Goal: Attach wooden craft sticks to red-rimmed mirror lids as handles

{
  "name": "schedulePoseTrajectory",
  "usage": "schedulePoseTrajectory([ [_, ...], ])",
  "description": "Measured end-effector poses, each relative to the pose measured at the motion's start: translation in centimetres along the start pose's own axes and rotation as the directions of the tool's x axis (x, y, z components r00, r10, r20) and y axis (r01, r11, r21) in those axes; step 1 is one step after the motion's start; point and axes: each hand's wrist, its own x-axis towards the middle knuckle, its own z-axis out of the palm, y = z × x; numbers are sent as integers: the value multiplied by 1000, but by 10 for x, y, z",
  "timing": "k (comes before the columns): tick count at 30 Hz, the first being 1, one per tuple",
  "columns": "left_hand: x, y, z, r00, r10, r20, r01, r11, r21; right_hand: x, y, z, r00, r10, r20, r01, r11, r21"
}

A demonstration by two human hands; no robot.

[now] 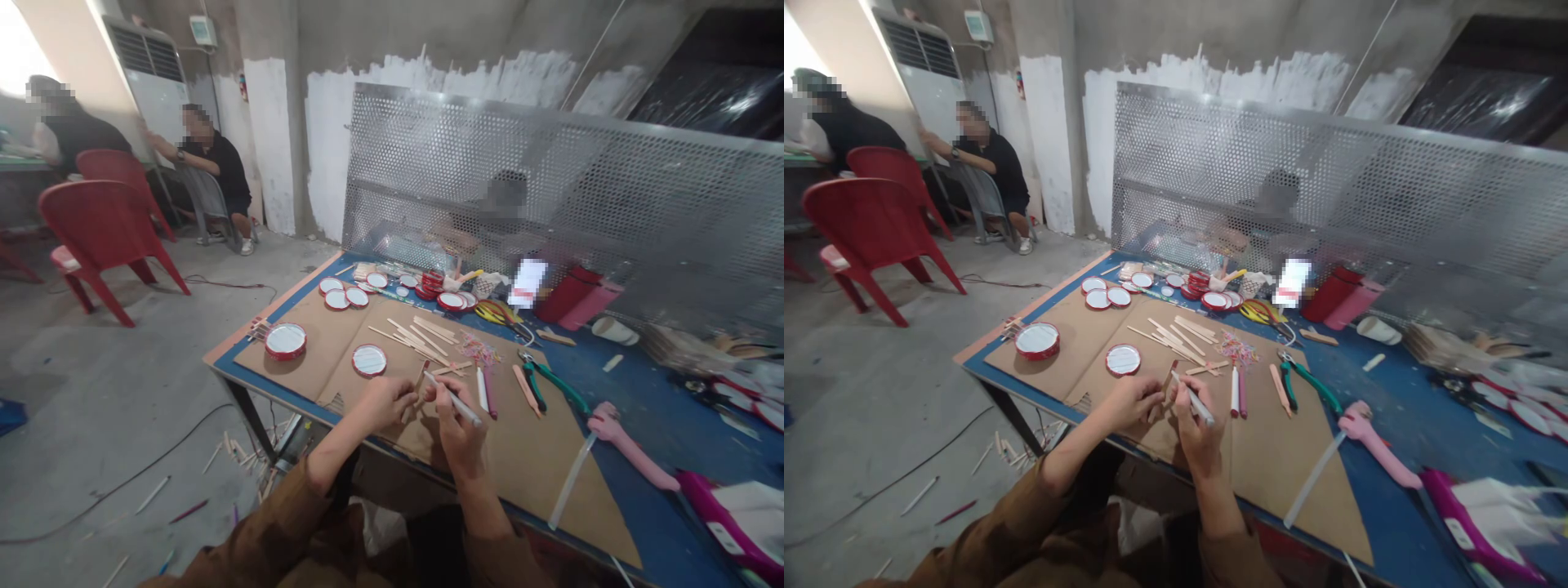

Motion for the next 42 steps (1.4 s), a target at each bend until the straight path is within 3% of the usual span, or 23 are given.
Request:
schedulePoseTrajectory([
  [42,-1,-1,0,1000,7,-14,-7,1000,-7,-4,-2,0,999,32,9,-32,999,-11],
])
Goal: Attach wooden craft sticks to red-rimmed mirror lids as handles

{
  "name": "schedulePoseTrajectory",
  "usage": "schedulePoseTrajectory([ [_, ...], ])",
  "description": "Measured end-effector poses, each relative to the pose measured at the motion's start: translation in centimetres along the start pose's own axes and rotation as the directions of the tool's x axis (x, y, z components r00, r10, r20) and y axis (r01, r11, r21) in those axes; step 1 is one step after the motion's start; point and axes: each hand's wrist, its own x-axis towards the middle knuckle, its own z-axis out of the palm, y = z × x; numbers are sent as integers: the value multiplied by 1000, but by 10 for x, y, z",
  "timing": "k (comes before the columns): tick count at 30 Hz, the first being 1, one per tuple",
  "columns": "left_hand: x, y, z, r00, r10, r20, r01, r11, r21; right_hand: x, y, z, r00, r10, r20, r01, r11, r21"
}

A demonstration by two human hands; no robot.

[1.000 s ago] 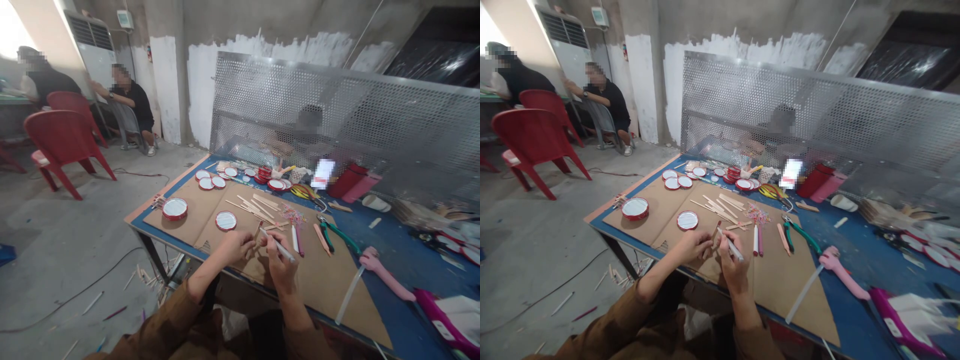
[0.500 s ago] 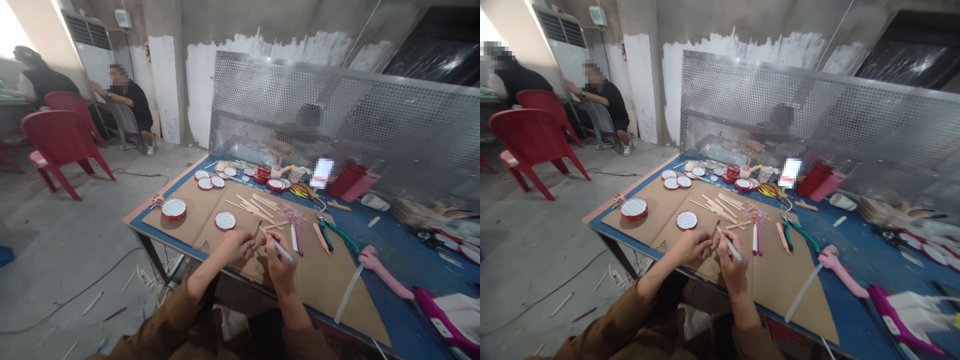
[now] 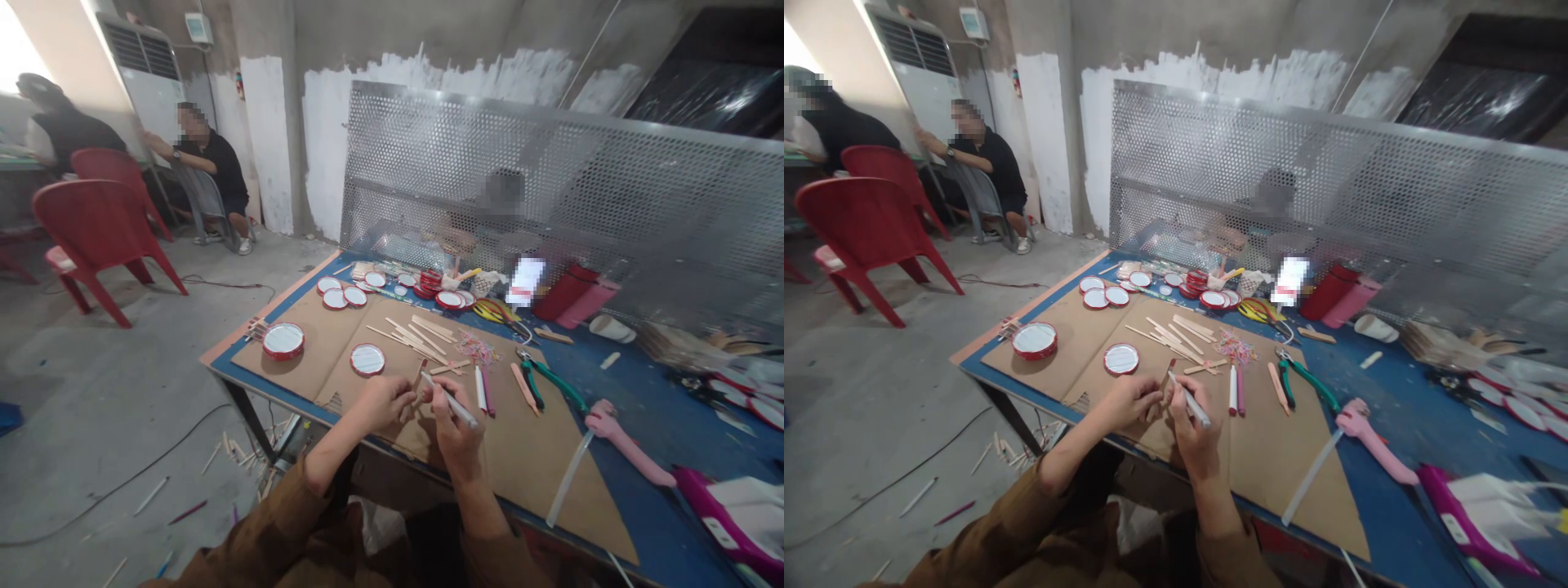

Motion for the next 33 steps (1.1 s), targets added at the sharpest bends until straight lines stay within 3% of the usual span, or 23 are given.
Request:
schedulePoseTrajectory([
  [17,-1,1,-1,1000,-21,-11,21,1000,-18,-1,5,2,1000,-23,1,23,998,-50],
  [25,0,-1,2,999,-33,-17,32,998,-62,-2,7,3,990,65,-125,-67,998,-10],
  [33,1,-2,1,1000,-24,-5,24,998,-50,-6,9,5,1000,-18,-18,18,1000,-22],
])
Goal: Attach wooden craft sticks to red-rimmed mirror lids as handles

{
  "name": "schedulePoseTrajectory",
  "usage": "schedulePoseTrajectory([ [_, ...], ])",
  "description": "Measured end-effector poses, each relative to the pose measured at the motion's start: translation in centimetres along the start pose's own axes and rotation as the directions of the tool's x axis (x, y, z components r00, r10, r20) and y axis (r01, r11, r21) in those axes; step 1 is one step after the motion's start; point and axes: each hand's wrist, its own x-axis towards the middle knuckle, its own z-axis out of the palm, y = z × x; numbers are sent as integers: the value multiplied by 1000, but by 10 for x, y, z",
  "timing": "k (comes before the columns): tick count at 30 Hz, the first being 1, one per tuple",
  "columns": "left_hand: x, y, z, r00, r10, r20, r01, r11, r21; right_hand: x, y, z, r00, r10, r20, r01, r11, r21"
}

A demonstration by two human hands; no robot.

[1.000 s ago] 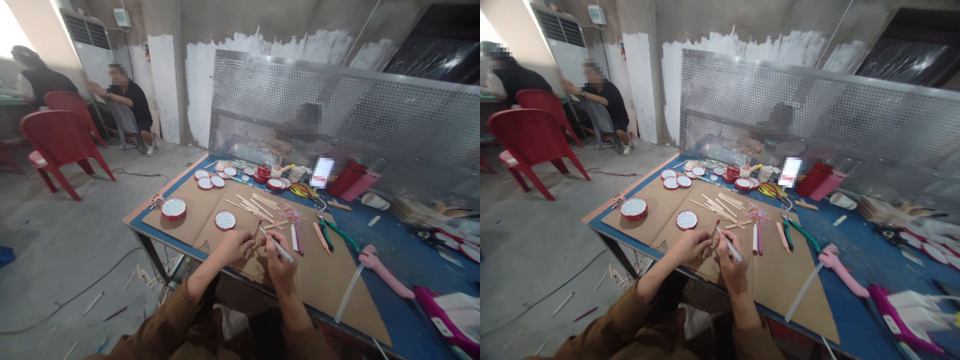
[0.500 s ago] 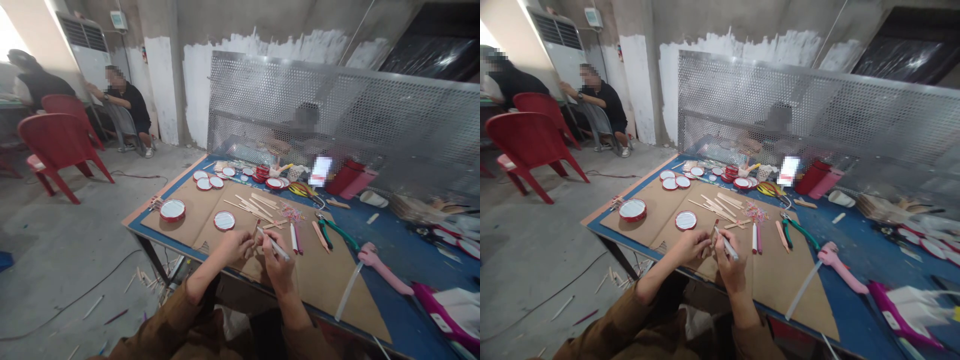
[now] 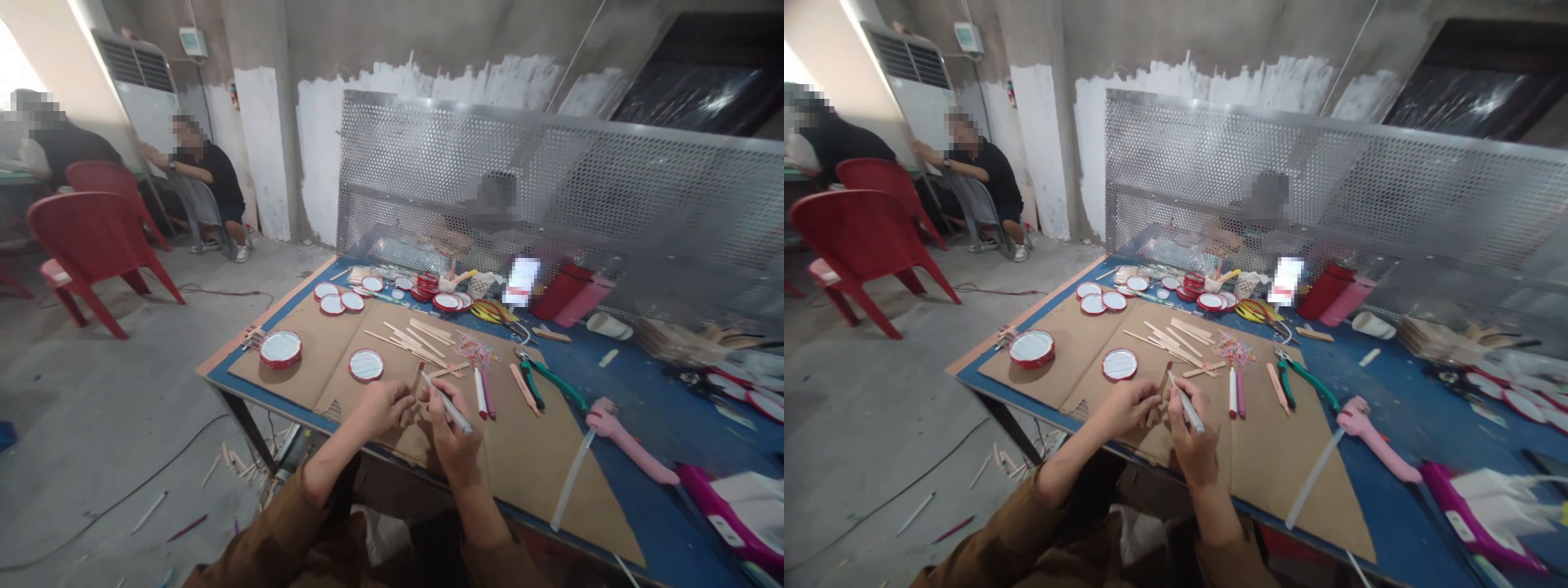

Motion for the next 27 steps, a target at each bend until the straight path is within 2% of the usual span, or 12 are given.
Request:
schedulePoseTrajectory([
  [8,1,-5,3,999,43,-31,-44,999,-14,0,3,1,1000,-2,19,2,1000,-4],
  [15,0,-3,2,999,20,-41,-21,999,-26,0,0,1,996,64,-67,-61,997,48],
  [22,-1,-2,2,999,28,-33,-29,999,-29,1,-1,1,1000,-28,5,28,999,-45],
  [27,-1,-3,2,999,18,-46,-19,1000,-17,-2,2,3,997,35,-69,-35,999,6],
])
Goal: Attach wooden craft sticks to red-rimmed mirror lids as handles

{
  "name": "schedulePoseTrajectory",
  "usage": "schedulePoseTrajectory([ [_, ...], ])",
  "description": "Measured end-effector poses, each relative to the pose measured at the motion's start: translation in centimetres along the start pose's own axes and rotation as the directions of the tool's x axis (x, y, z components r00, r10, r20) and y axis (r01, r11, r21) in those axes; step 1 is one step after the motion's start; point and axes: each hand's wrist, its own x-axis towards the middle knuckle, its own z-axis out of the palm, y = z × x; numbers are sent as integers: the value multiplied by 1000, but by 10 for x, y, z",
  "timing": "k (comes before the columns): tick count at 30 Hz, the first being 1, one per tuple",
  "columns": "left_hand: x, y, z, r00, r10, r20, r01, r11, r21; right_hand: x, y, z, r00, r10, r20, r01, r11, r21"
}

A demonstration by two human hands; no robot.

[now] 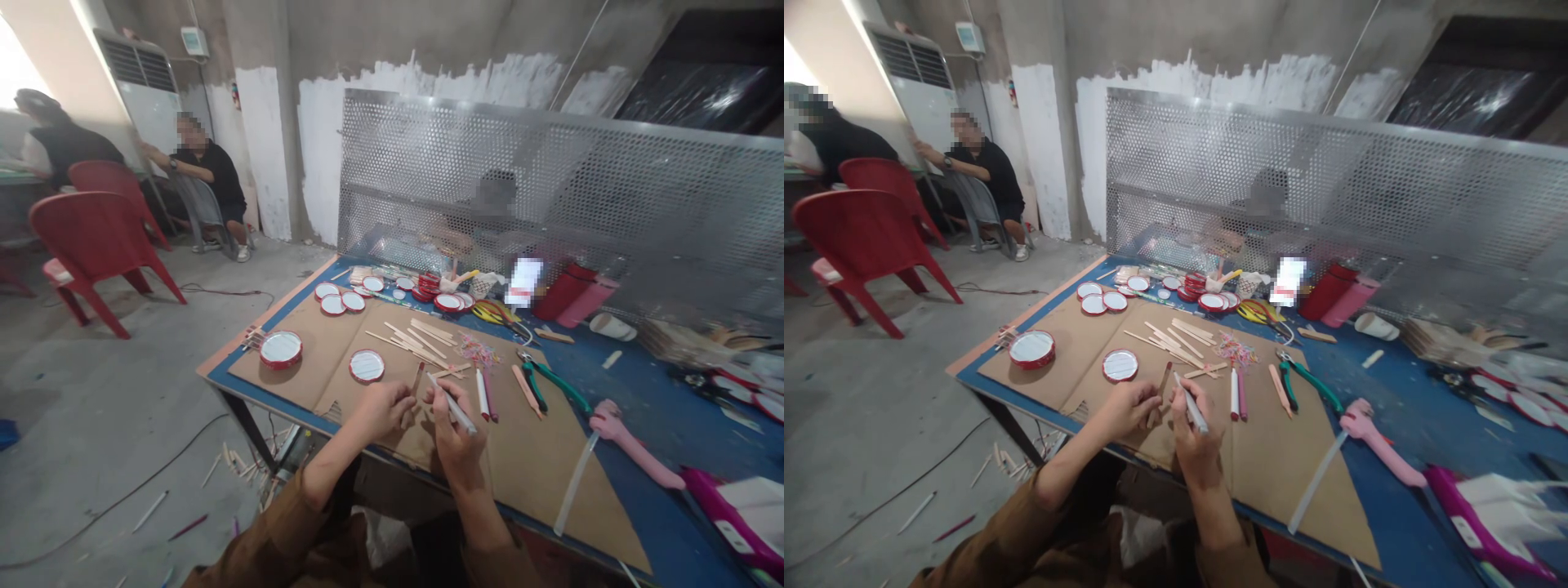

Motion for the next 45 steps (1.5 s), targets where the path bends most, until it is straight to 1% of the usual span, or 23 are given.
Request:
schedulePoseTrajectory([
  [3,0,-2,1,1000,17,2,-17,1000,0,0,-2,0,1000,-10,11,10,1000,22],
  [7,1,-4,2,999,33,-5,-33,999,-2,2,-4,-1,996,-74,56,76,996,-42],
  [9,1,-5,3,999,31,-11,-31,999,-9,2,-3,-1,995,-83,47,86,995,-60],
  [12,1,-5,3,1000,21,-16,-22,999,-24,1,-1,0,998,-57,4,57,996,-64],
  [14,1,-5,3,1000,17,-11,-17,999,-31,0,-1,0,999,-46,-2,45,997,-56],
  [20,0,-3,1,1000,10,2,-10,999,-35,0,-2,-1,993,-84,83,89,995,-51],
  [22,0,-2,1,1000,-3,-6,2,999,-33,0,-2,0,995,-69,67,73,996,-53],
  [25,0,-3,2,1000,-12,-17,11,999,-34,0,-3,0,999,-52,2,52,998,-35],
  [27,0,-4,3,1000,-8,-17,7,999,-41,0,-5,0,997,-73,10,73,997,-27],
  [30,0,-5,3,1000,-5,-9,4,998,-58,1,-6,-1,991,-117,67,120,992,-41],
  [32,0,-5,3,1000,-13,2,13,997,-74,1,-4,0,991,-119,54,122,991,-56],
  [35,-1,-4,2,999,-31,15,32,996,-85,1,-2,1,997,-82,1,81,995,-52],
  [37,-1,-3,1,999,-26,20,28,996,-89,1,-3,1,998,-69,7,70,997,-39],
  [41,-1,-2,1,1000,-10,25,13,993,-120,2,-6,0,991,-123,61,127,990,-66],
  [43,-1,-3,1,1000,-16,27,20,990,-137,3,-6,0,990,-135,45,139,986,-92],
  [45,-1,-4,1,999,-21,28,25,990,-137,2,-5,0,993,-120,8,120,987,-102],
])
